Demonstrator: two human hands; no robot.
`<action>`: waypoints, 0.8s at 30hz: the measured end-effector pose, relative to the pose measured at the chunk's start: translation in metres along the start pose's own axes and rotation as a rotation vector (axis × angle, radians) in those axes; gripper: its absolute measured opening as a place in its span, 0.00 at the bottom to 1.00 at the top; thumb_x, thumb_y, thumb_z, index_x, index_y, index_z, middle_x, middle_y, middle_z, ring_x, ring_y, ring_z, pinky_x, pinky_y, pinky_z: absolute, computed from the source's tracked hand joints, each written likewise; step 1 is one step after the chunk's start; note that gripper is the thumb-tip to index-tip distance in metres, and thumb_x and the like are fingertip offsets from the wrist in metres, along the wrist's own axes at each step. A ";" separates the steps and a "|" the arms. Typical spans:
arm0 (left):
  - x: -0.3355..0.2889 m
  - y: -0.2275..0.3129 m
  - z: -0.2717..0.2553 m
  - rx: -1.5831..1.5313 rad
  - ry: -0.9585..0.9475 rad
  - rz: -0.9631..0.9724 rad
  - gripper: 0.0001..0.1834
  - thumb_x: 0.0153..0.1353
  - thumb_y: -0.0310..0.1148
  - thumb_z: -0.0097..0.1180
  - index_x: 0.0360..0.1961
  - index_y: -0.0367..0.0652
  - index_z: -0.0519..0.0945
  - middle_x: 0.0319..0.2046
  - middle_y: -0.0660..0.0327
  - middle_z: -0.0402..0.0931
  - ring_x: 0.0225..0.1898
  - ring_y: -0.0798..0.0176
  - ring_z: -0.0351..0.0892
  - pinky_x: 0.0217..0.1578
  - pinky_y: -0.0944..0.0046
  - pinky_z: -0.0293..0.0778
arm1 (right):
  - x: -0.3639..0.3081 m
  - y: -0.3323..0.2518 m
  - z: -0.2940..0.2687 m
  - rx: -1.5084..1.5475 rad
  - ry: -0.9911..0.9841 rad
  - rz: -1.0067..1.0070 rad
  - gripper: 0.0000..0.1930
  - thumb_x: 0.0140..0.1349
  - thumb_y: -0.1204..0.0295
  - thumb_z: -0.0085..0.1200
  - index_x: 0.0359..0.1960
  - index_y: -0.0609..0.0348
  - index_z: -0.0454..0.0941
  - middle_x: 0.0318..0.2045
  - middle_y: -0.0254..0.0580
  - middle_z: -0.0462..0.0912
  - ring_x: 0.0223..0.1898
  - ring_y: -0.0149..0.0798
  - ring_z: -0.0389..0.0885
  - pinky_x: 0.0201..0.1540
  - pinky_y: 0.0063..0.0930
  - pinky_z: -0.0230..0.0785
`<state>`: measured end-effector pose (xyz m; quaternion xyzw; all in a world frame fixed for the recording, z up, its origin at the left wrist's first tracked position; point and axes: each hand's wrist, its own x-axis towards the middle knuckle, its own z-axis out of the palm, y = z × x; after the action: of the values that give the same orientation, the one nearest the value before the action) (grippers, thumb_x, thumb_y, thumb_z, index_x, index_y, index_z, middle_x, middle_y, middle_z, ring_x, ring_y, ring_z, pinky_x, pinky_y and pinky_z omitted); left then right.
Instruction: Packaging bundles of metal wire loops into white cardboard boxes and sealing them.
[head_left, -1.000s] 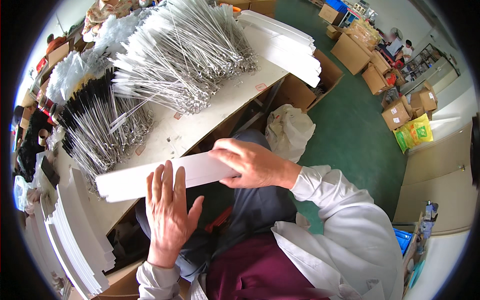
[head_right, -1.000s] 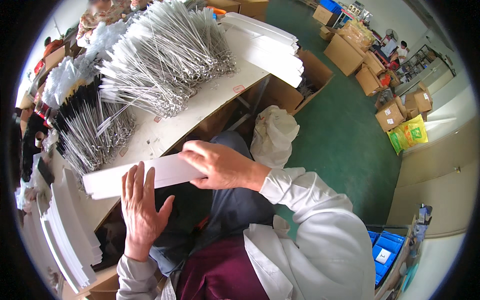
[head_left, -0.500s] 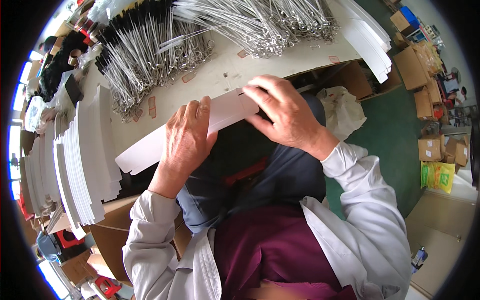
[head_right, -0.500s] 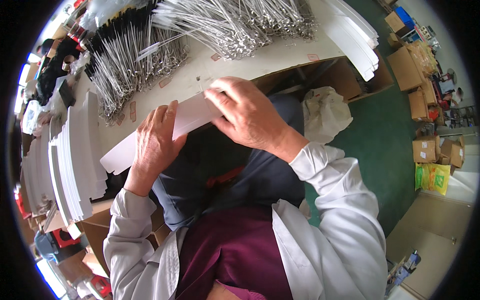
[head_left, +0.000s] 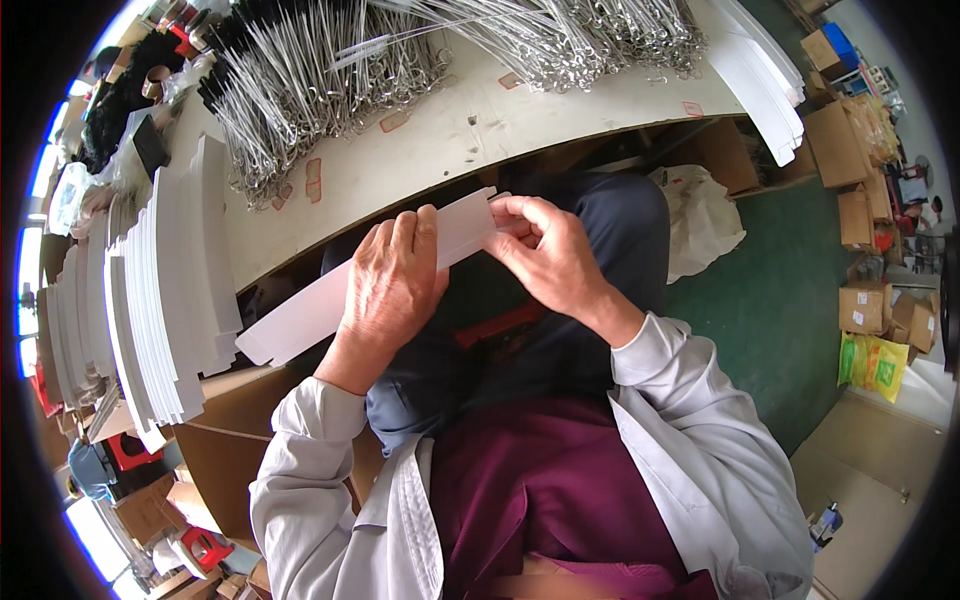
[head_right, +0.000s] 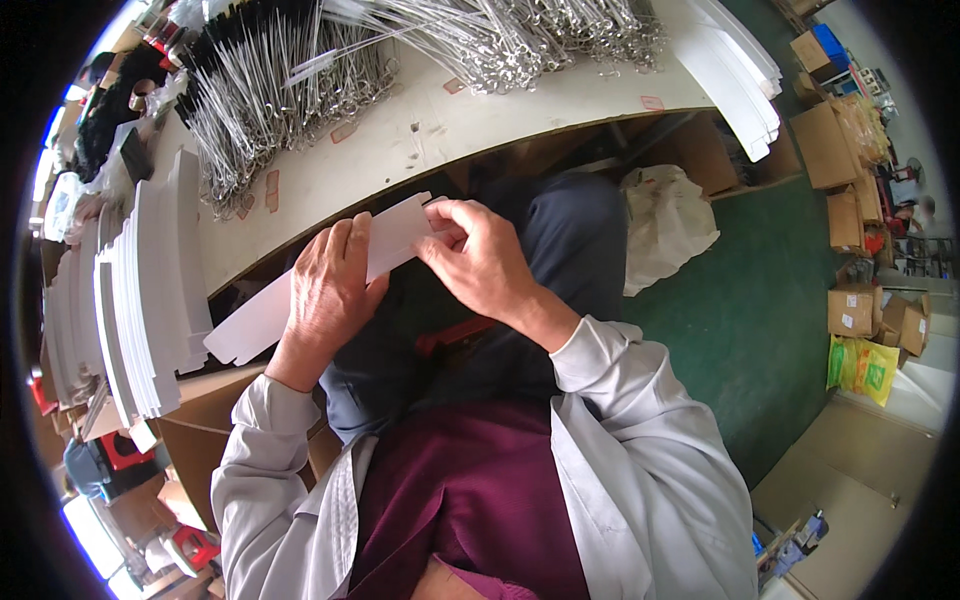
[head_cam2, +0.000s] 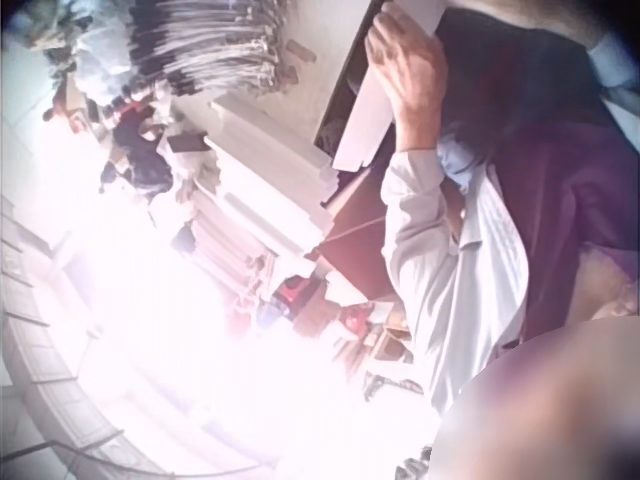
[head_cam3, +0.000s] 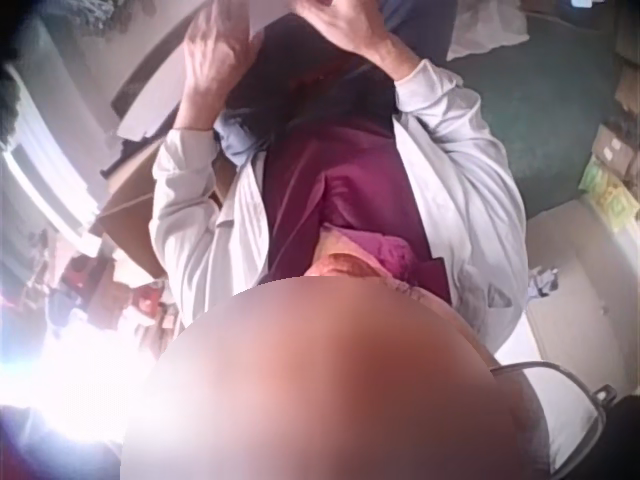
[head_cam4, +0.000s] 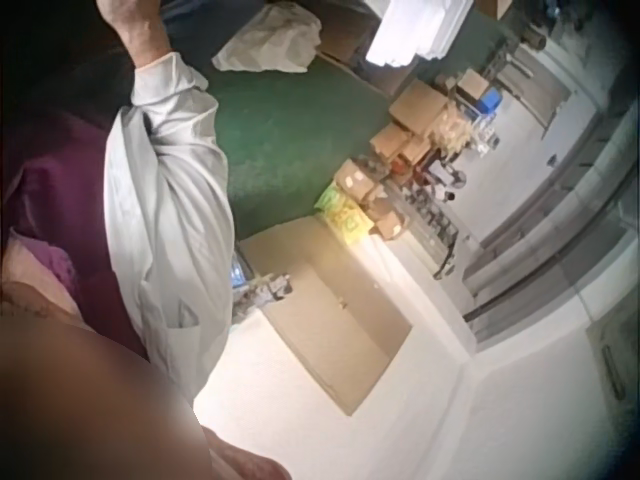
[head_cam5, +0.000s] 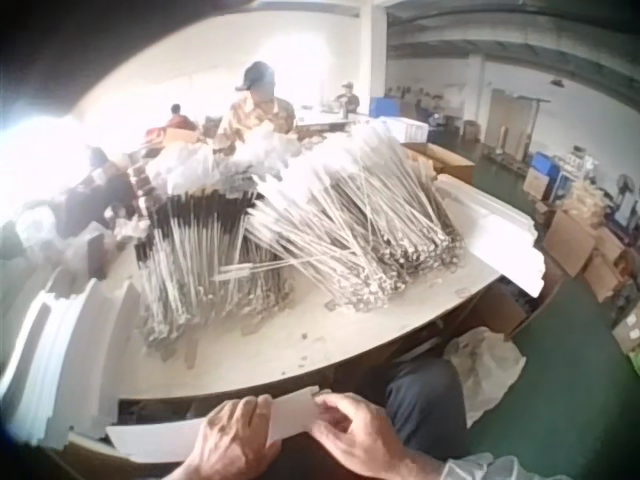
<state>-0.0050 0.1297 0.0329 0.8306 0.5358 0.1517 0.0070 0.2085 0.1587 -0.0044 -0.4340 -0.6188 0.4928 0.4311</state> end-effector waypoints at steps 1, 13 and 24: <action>-0.003 0.000 0.002 -0.004 0.016 0.006 0.40 0.47 0.30 0.72 0.62 0.33 0.71 0.49 0.48 0.77 0.49 0.47 0.80 0.52 0.51 0.78 | 0.002 0.001 0.000 0.125 -0.035 0.056 0.16 0.66 0.71 0.66 0.49 0.70 0.81 0.37 0.44 0.88 0.32 0.29 0.85 0.36 0.26 0.79; -0.011 -0.005 0.004 -0.045 0.074 0.113 0.40 0.43 0.28 0.72 0.60 0.31 0.71 0.43 0.53 0.74 0.41 0.52 0.79 0.45 0.55 0.78 | 0.013 -0.030 -0.013 0.329 -0.349 0.474 0.19 0.71 0.65 0.62 0.53 0.69 0.81 0.37 0.41 0.87 0.26 0.28 0.85 0.24 0.20 0.76; 0.002 -0.011 -0.003 -0.149 -0.010 -0.037 0.34 0.48 0.29 0.71 0.58 0.35 0.75 0.46 0.50 0.82 0.46 0.46 0.84 0.48 0.52 0.81 | 0.017 -0.039 -0.022 -0.748 -0.113 -0.581 0.30 0.56 0.71 0.72 0.60 0.64 0.76 0.54 0.48 0.83 0.51 0.46 0.84 0.58 0.39 0.77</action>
<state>-0.0150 0.1362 0.0342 0.8184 0.5384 0.1869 0.0745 0.2213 0.1752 0.0391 -0.3408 -0.8720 0.1183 0.3309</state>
